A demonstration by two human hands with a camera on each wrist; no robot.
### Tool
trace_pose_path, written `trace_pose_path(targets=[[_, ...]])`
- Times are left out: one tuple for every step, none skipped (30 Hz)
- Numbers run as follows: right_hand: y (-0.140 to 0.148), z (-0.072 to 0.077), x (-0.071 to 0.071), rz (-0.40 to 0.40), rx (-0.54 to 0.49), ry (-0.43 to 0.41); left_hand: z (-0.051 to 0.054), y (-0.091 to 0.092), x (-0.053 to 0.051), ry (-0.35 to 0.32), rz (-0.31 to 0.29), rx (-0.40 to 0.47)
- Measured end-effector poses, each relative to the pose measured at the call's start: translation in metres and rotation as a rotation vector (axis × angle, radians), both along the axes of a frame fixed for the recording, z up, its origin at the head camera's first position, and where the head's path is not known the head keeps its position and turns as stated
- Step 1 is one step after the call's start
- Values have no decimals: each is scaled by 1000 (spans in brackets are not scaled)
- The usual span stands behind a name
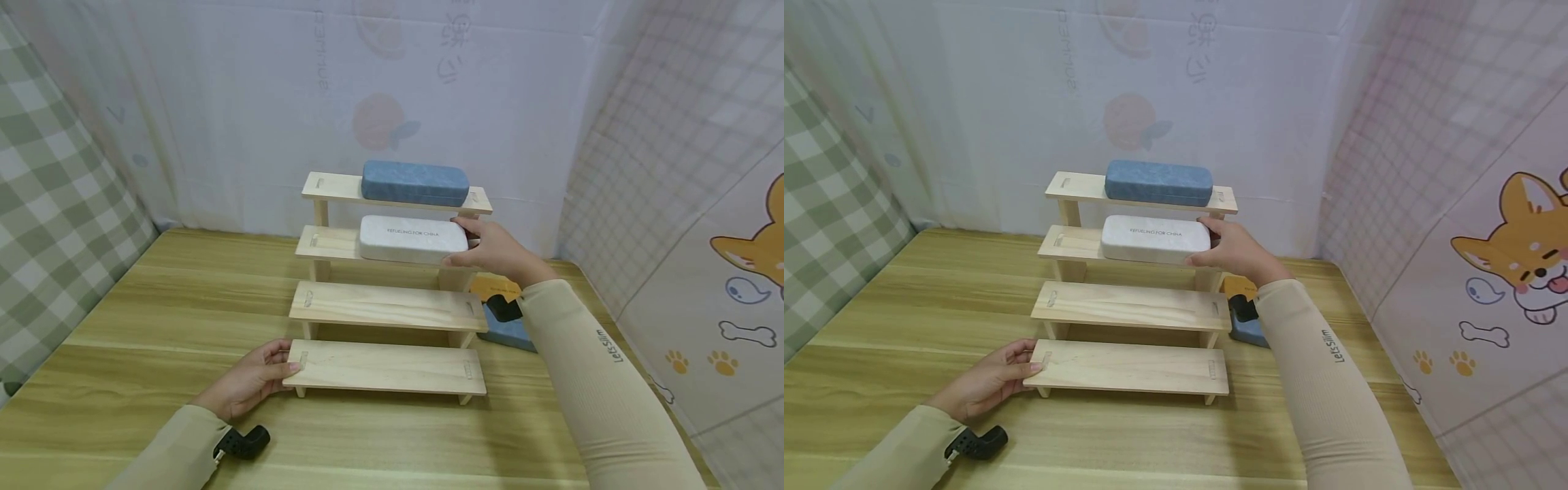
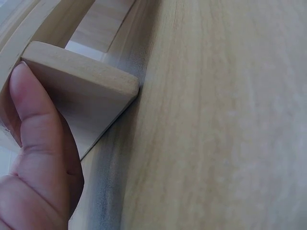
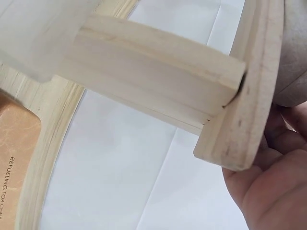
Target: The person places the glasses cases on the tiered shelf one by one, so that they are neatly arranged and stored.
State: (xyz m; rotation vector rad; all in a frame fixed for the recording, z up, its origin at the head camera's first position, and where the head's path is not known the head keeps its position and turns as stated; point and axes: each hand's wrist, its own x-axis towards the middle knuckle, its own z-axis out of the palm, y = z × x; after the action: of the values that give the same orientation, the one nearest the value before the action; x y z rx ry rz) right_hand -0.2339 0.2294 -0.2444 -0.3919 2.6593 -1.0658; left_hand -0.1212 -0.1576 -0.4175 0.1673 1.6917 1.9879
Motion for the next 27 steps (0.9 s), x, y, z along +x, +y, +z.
trace_pose_path(targets=[[0, 0, 0, 2, 3, -5, 0, 0, 0, -1, 0, -1], [0, 0, 0, 2, 8, -7, 0, 0, 0, -1, 0, -1], [0, -1, 0, -1, 14, -9, 0, 0, 0, -1, 0, -2], [1, -1, 0, -3, 17, -11, 0, 0, 0, -1, 0, -3], [1, -1, 0, 0, 21, -9, 0, 0, 0, -1, 1, -4], [1, -1, 1, 1, 27, -8, 0, 0, 0, 0, 0, -6], [1, -1, 1, 3, 26, -8, 0, 0, 0, 0, 0, -7], [1, -1, 1, 3, 28, -8, 0, 0, 0, 1, 0, -9], [1, -2, 2, 3, 28, -6, 0, 0, 0, 1, 0, -11], [2, -1, 3, 5, 30, -3, 0, 0, 0, 1, 0, -13], [2, -2, 4, 10, 32, 3, -1, 0, 0, 2, 0, -15], [3, -1, 6, 10, 32, 10, -1, 0, 0, 4, -2, -17], [4, -1, 8, 13, 33, 22, -1, 0, 0, 5, -3, -19], [5, -1, 10, 18, 47, 47, -1, 0, 0, 7, -5, -21], [7, -1, 13, 21, 57, 71, -2, 0, 0, 10, -7, -22], [9, -1, 16, 21, 63, 98, -2, 0, -1, 13, -8, -23], [11, -1, 19, 20, 68, 129, -2, 0, -1, 17, -11, -23], [14, -1, 22, 17, 70, 162, -3, 0, -1, 19, -12, -23], [17, -2, 25, 13, 69, 195, -3, 0, -1, 21, -13, -22], [20, -3, 28, 6, 64, 227, -4, 0, -1, 22, -13, -19], [23, -3, 31, -4, 53, 251, -4, -1, -1, 22, -13, -17], [27, -4, 34, -12, 44, 277, -4, -1, -1, 23, -13, -14], [30, -6, 37, -25, 34, 298, -4, -1, -1, 24, -14, -10], [34, -7, 40, -35, 29, 322, -5, -1, -1, 25, -14, -8], [37, -9, 42, -47, 26, 341, -5, -1, -1, 25, -14, -5], [41, -11, 44, -59, 25, 360, -5, -2, -1, 24, -13, -2], [45, -13, 47, -74, 23, 371, -5, -2, 0, 24, -12, -2]])
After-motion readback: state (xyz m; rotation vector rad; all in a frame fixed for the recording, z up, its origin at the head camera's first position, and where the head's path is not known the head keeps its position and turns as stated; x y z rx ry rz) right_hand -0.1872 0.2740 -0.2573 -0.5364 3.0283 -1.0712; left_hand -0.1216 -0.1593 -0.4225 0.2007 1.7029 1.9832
